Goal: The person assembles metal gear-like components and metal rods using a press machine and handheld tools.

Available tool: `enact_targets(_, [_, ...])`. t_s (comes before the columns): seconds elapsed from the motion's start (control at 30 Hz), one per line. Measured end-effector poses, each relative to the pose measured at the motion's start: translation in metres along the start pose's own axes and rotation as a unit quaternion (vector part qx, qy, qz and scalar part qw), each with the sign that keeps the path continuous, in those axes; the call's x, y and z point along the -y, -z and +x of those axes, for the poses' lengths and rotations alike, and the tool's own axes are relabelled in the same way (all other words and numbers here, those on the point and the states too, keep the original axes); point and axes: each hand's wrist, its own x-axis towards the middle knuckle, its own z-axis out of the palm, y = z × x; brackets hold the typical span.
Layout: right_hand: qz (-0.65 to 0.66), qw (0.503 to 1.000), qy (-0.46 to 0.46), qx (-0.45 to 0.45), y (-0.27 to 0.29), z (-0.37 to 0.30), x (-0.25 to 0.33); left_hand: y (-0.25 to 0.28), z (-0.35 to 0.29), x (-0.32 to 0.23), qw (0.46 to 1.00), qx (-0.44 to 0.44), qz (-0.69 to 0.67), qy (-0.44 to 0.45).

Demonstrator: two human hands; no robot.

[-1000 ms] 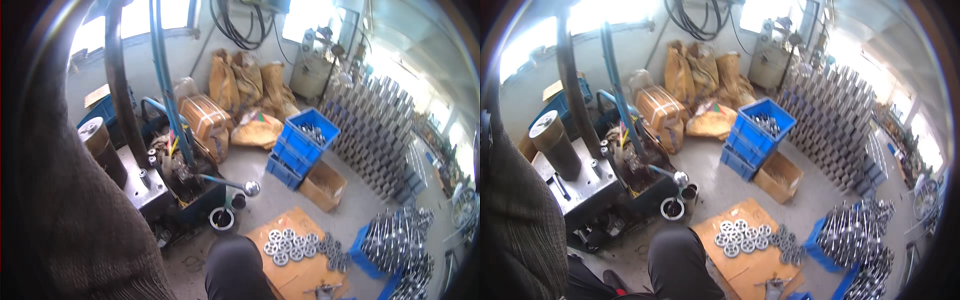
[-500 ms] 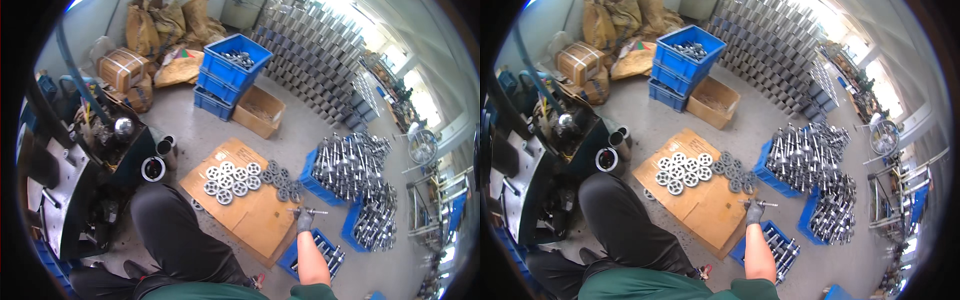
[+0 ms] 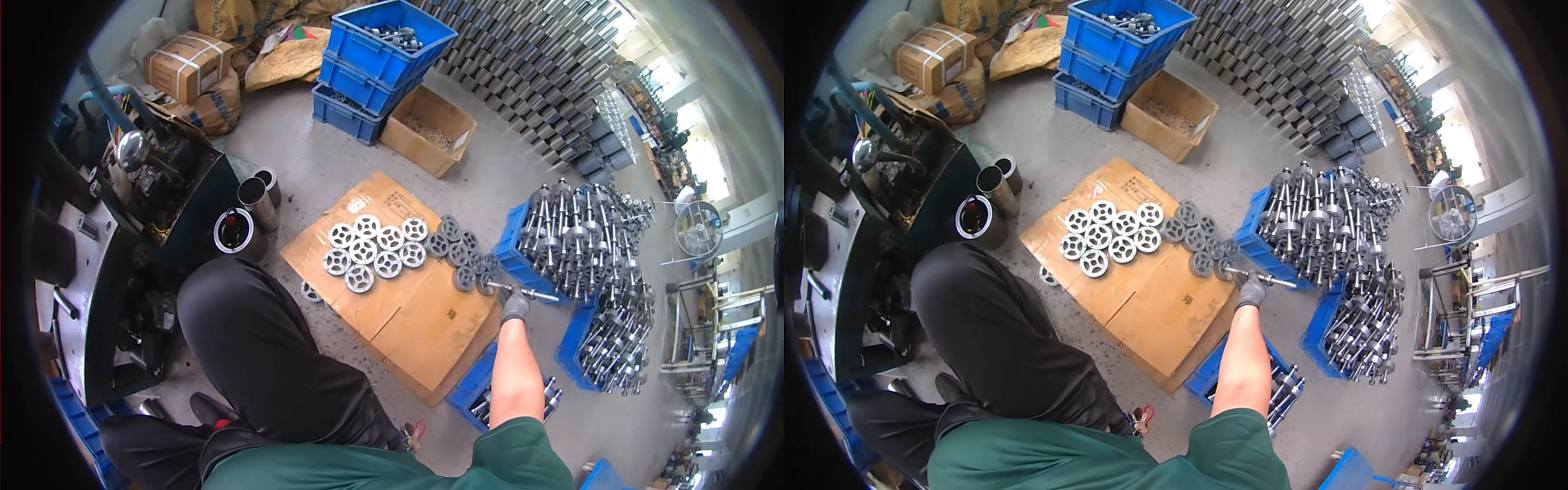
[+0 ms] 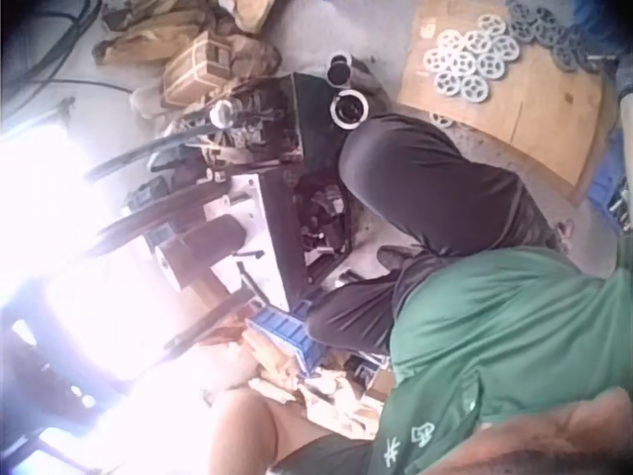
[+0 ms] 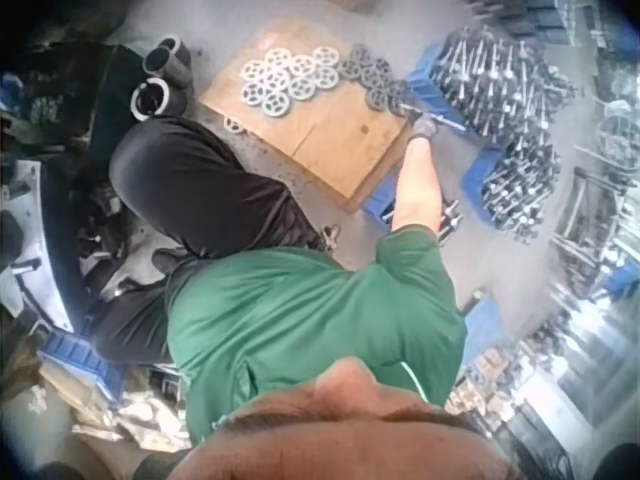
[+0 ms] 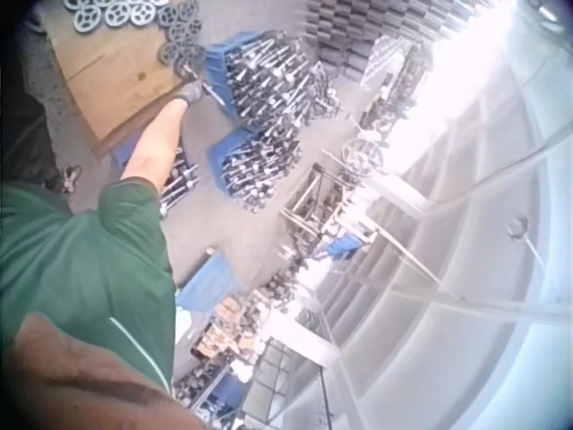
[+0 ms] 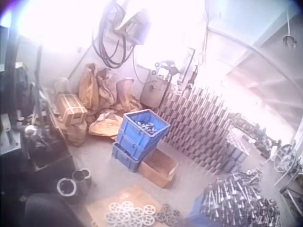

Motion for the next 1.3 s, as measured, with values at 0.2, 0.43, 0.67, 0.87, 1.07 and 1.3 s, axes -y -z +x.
enact_targets(0.2, [-0.007,0.998,0.057,0.007,0.004,0.053,-0.008,0.014,-0.021,0.034,0.999,0.010,0.045,0.005])
enact_targets(0.43, [-0.324,0.900,0.228,0.180,-0.009,0.046,0.000,0.074,-0.051,0.038,0.985,0.104,0.134,0.035])
enact_targets(0.67, [-0.167,0.977,0.112,0.077,-0.002,0.058,0.007,0.047,-0.032,0.068,0.984,0.093,0.152,-0.010])
enact_targets(0.87, [-0.197,0.964,0.065,0.167,-0.036,0.018,-0.022,0.067,-0.133,0.210,0.973,0.095,-0.084,0.192])
enact_targets(1.07, [-0.409,0.881,0.191,0.141,-0.010,0.041,-0.038,0.025,-0.214,0.210,0.913,0.234,-0.057,0.329])
enact_targets(1.3, [-0.615,0.782,0.099,0.032,-0.074,0.007,-0.077,0.066,-0.241,0.219,0.910,0.266,0.013,0.318])
